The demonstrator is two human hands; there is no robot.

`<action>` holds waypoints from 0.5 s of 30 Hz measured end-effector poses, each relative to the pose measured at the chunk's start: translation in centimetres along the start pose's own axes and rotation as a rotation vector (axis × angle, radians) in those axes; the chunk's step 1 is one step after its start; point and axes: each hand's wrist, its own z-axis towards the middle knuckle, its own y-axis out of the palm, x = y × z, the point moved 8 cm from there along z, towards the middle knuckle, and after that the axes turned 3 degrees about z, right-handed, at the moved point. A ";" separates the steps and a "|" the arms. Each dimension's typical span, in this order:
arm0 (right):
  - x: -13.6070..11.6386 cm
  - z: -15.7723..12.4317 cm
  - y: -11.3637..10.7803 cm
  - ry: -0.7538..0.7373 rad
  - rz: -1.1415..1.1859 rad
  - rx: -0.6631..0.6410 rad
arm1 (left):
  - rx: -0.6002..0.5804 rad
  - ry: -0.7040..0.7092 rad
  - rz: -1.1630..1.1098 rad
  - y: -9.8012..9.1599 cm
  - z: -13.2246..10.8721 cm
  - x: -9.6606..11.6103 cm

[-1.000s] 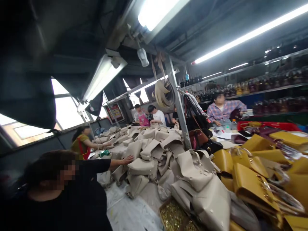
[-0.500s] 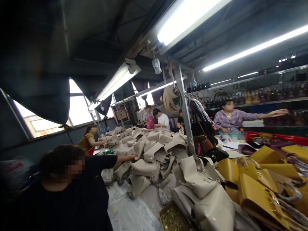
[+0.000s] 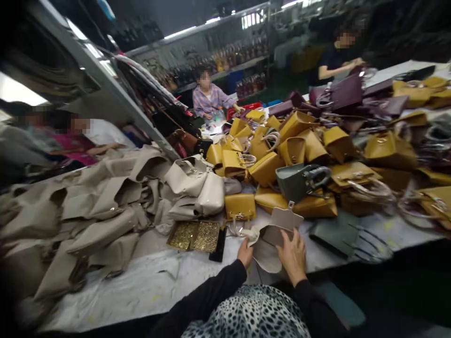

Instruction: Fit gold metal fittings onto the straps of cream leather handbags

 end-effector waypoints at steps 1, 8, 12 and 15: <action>1.5 0.1 -0.2 0.057 0.004 -0.018 | -0.032 -0.008 0.021 1.2 0.0 -0.6; 5.1 2.3 -1.7 0.090 0.219 -0.095 | -0.044 -0.039 0.132 -1.9 0.7 -1.9; 4.6 1.6 -3.5 0.055 0.301 -0.057 | -0.062 -0.024 0.200 -3.2 0.6 -0.7; 3.4 1.8 -4.9 0.025 0.324 -0.021 | -0.073 -0.024 0.259 -3.5 0.8 0.5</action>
